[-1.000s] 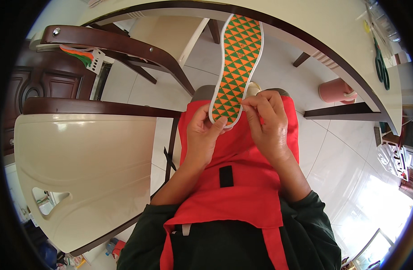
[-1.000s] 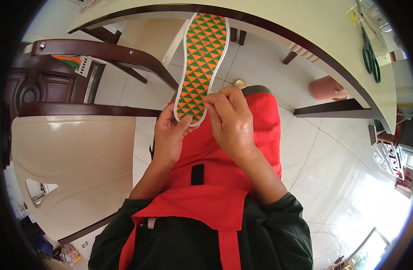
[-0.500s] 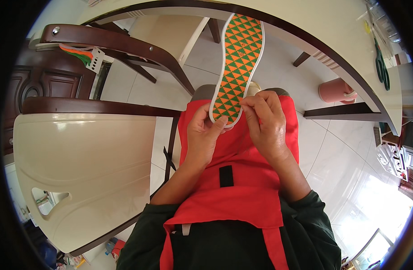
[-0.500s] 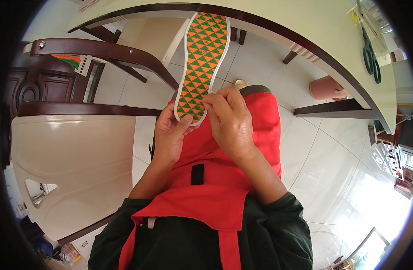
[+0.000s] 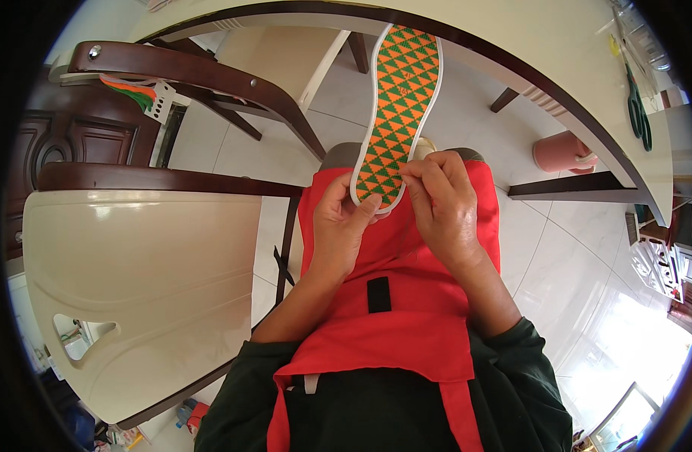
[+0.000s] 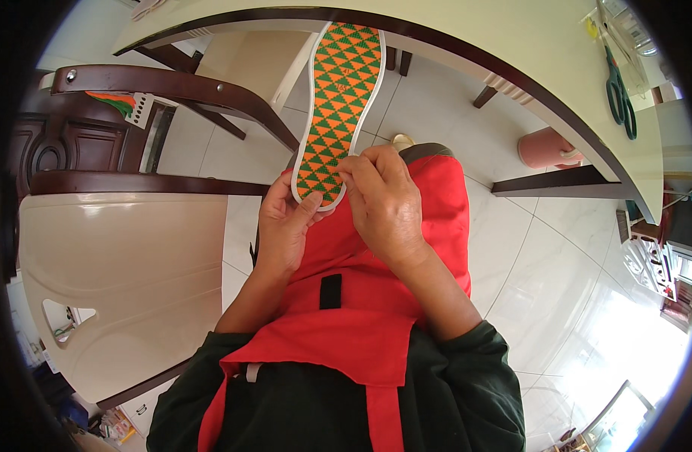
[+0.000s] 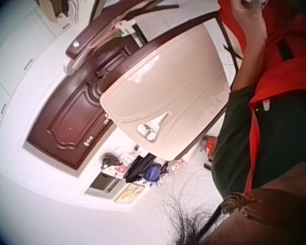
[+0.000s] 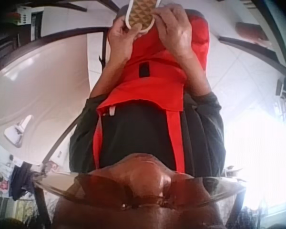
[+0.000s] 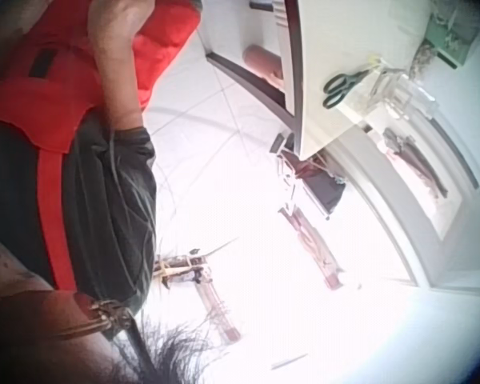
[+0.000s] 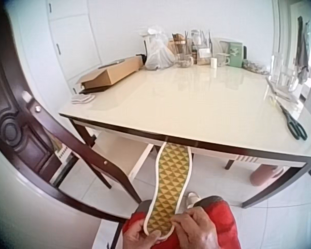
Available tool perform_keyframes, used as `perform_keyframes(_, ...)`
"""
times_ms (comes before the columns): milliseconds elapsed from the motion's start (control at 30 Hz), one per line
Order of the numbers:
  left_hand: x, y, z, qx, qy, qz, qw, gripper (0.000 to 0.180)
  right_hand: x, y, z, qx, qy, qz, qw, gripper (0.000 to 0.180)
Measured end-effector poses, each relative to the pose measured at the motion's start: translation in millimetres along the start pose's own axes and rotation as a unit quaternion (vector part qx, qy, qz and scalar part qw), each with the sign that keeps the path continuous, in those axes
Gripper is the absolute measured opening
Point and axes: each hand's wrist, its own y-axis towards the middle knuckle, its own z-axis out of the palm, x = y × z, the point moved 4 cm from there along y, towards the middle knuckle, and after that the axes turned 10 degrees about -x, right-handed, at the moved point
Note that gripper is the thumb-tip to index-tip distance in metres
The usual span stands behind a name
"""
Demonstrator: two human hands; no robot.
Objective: The person hand-sews a patterned insole using a needle and thread, stitching along the perimeter. They flip the insole to check both sides, trim excess thread with scissors, and continue stitching the edge.
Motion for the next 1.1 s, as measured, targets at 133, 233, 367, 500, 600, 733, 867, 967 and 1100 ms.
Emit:
perform_keyframes(133,-2,-1,1,0.0,0.0,0.0,1.0,0.026,0,0,1,0.001,-0.011,-0.013,1.0,0.014)
perform_keyframes(233,-2,0,1,0.005,-0.001,0.0,1.0,0.026,3,-1,2,0.002,-0.056,-0.065,0.996,0.018)
perform_keyframes(367,-1,0,0,0.002,0.024,0.029,0.999,0.033,7,-3,3,0.01,-0.11,-0.136,0.984,0.022)
perform_keyframes(500,-6,-2,4,-0.013,0.063,0.078,0.995,0.036,8,-3,4,0.015,-0.124,-0.138,0.983,0.02)
perform_keyframes(600,-11,-6,8,-0.02,0.105,0.165,0.98,0.039,5,-6,6,0.009,-0.08,-0.086,0.993,0.018)
perform_keyframes(733,-15,-19,7,-0.045,0.298,0.299,0.905,0.044,-7,-13,7,0.028,0.048,0.077,0.995,0.009)
perform_keyframes(867,-16,-30,15,-0.008,0.356,0.496,0.792,0.052,-38,-34,17,0.059,0.285,0.306,0.907,0.005)
perform_keyframes(967,-17,-41,22,0.006,0.418,0.597,0.685,0.046,-50,-52,23,0.064,0.491,0.426,0.757,0.009)
perform_keyframes(1100,-13,-50,28,-0.012,0.437,0.66,0.611,0.041,-56,-59,23,0.092,0.624,0.437,0.641,0.02)
